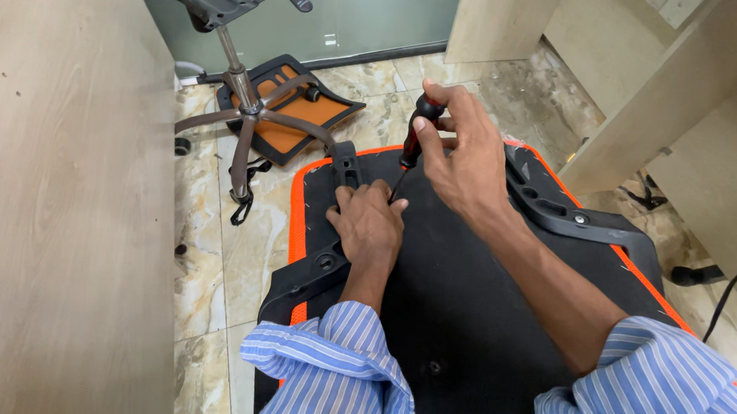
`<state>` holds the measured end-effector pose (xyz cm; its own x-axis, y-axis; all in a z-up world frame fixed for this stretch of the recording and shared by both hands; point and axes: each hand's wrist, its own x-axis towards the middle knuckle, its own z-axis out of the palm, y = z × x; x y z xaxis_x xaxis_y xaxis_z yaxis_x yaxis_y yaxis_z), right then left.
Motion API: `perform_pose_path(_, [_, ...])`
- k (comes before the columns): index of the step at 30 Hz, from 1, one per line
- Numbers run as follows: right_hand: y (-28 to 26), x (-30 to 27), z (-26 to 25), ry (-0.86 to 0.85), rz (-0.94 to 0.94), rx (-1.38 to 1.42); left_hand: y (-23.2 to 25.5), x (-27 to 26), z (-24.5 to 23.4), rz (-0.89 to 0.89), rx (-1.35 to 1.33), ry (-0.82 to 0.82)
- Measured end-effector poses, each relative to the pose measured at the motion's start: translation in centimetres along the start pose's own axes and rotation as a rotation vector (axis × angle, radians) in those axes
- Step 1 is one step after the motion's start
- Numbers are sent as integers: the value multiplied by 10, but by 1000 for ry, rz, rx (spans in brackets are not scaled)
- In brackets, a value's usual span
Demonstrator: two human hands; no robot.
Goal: The person uses a screwdriver to tighten screws on the underside of an office chair seat, securing black plastic brackets to the seat base. The person works methodically across multiple screw locations on the chair base.
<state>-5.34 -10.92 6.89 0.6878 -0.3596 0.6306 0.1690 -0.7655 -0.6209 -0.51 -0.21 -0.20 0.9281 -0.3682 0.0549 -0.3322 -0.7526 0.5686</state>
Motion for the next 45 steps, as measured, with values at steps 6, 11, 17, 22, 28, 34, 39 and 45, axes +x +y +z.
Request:
perform_pose_path(6, [-4, 1, -6, -20, 115, -114, -1, 6, 2, -27, -67, -77])
perform_pose_path(11, [-5, -13, 0, -51, -74, -57, 3, 3, -2, -24, -6, -92])
perform_pose_path(17, [-6, -20, 5, -123, -39, 116, 4, 1, -3, -15, 38, -55])
perform_pose_path(22, [-11, -11, 3, -164, 73, -64, 4, 3, 2, -11, 9, -35])
perform_pose_path(28, [-5, -9, 2, -148, -95, 39, 2, 7, 7, -50, -22, -49])
perform_pose_path(34, [7, -14, 7, -166, -144, 189, 3, 8, 6, 2, -34, 5])
perform_pose_path(39, [8, -14, 15, -79, -156, 92, 6, 7, 6, 12, -6, 30])
perform_pose_path(45, [13, -8, 15, -65, -136, 49, 7, 9, 11, -16, 4, 0])
